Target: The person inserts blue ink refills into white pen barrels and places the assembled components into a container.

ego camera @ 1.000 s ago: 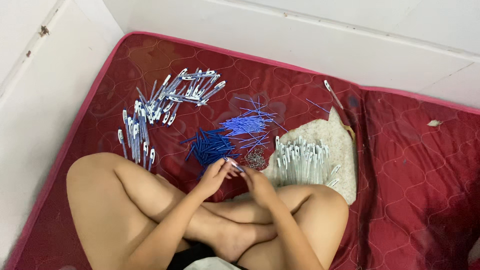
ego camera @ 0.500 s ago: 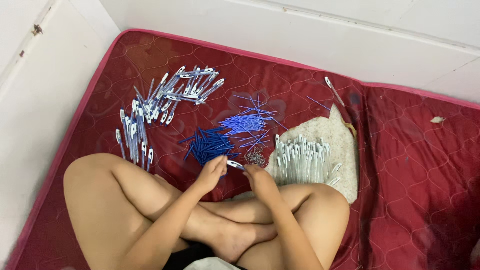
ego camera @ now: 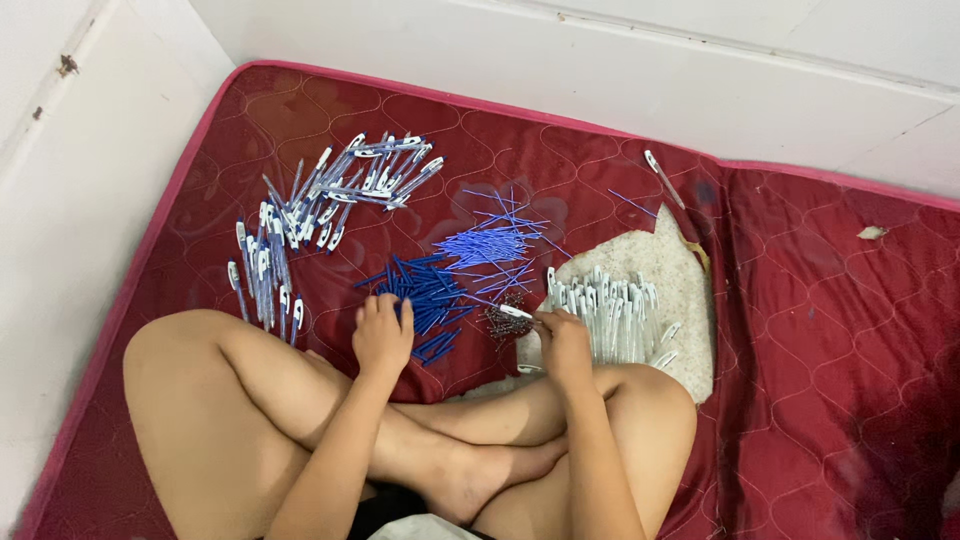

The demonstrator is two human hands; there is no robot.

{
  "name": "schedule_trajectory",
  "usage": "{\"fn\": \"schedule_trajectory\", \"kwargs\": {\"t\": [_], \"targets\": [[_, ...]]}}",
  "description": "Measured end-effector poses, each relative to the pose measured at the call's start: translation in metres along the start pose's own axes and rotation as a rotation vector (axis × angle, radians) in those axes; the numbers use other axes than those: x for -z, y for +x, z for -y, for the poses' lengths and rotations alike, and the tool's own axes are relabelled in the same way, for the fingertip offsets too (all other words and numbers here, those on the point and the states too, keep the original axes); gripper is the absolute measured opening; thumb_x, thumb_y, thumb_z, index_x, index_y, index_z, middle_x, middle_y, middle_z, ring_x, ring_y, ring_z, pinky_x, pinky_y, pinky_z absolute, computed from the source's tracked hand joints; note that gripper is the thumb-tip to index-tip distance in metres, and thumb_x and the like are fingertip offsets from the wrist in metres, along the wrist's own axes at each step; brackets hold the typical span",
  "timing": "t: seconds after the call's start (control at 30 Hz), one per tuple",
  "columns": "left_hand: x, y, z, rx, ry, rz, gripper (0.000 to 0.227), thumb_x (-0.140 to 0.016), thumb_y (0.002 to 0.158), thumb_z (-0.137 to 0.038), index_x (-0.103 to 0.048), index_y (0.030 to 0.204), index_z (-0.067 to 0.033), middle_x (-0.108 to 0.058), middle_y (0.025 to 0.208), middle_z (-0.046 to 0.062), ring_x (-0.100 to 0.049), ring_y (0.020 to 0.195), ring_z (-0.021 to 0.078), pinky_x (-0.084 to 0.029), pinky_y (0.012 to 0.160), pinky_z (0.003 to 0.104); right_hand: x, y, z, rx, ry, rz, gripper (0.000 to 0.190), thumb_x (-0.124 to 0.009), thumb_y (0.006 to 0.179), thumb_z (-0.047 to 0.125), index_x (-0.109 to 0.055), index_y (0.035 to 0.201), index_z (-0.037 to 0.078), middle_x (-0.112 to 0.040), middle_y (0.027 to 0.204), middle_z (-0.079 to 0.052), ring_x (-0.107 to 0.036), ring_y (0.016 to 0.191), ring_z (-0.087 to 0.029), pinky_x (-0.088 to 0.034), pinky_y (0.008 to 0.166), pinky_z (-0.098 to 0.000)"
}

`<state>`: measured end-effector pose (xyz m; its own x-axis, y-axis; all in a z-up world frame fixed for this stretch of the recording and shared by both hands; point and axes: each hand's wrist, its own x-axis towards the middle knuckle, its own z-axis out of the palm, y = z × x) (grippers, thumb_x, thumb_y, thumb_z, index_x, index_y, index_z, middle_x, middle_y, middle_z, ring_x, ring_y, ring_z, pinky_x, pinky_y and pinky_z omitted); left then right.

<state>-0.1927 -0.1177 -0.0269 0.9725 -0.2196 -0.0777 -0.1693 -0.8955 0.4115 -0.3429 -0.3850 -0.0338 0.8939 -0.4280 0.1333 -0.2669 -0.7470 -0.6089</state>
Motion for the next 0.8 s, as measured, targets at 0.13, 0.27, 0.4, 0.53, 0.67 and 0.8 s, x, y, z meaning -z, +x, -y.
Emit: {"fn": "schedule_trajectory", "kwargs": {"t": [0.13,0.27,0.4,0.53,0.67,0.8], "targets": [[0.009,-0.009,-0.029,-0.19,0.081,-0.19,0.045,-0.051,0.104,-0.048,-0.061,0.129,-0.0126,-0.06,0.125,0.012,-0.06,0.112,0.0341,-0.055,0.085,0.05,0.001,0.0,0.006,-0.005,0.005,0.012,0.013,-0.076,0.087,0.012,-0.081,0.099,0.009,-0.074,0.082,-0.015,-0.071,0.082,-0.04,-0.057,0.078,-0.0489],[-0.001,-0.016,-0.072,-0.661,0.016,-0.076,0.044,-0.049,0.105,-0.037,-0.057,0.139,-0.0099,-0.063,0.136,0.014,-0.054,0.13,0.0316,-0.031,0.109,0.055,0.0,0.0,0.016,-0.036,0.057,0.066,0.016,-0.074,0.089,0.013,-0.08,0.103,0.008,-0.076,0.086,-0.013,-0.072,0.087,-0.037,-0.058,0.081,-0.0448],[-0.056,0.004,-0.078,-0.74,0.043,0.055,0.044,-0.035,0.11,-0.045,-0.067,0.106,-0.0154,-0.061,0.1,0.002,-0.057,0.109,0.0226,-0.035,0.108,0.05,0.0,-0.001,0.007,-0.038,-0.044,0.049,0.015,-0.074,0.088,0.013,-0.081,0.101,0.012,-0.074,0.083,-0.013,-0.071,0.086,-0.04,-0.057,0.079,-0.0494],[-0.055,0.023,-0.068,-0.706,0.108,-0.016,0.043,-0.042,0.104,-0.051,-0.066,0.091,-0.018,-0.057,0.093,0.001,-0.054,0.1,0.0228,-0.038,0.099,0.049,-0.005,-0.003,-0.001,-0.04,-0.168,0.061,0.013,-0.071,0.089,0.017,-0.081,0.098,0.015,-0.072,0.08,-0.012,-0.071,0.083,-0.038,-0.056,0.076,-0.0493],[-0.045,0.032,-0.059,-0.68,0.107,-0.199,0.044,-0.058,0.09,-0.059,-0.065,0.079,-0.0173,-0.056,0.085,0.002,-0.054,0.093,0.0237,-0.038,0.091,0.049,-0.008,-0.006,-0.002,-0.033,-0.385,0.031,0.015,-0.069,0.088,0.015,-0.082,0.095,0.018,-0.07,0.08,-0.01,-0.071,0.084,-0.034,-0.055,0.074,-0.0442],[-0.034,0.032,-0.059,-0.66,0.143,-0.258,0.053,-0.064,0.08,-0.067,-0.066,0.075,-0.0142,-0.055,0.082,0.004,-0.053,0.09,0.0256,-0.037,0.085,0.048,-0.015,-0.007,0.0,0.049,-0.601,-0.109,0.016,-0.065,0.087,0.019,-0.08,0.085,0.024,-0.065,0.078,-0.003,-0.067,0.084,-0.025,-0.05,0.076,-0.036]]}}
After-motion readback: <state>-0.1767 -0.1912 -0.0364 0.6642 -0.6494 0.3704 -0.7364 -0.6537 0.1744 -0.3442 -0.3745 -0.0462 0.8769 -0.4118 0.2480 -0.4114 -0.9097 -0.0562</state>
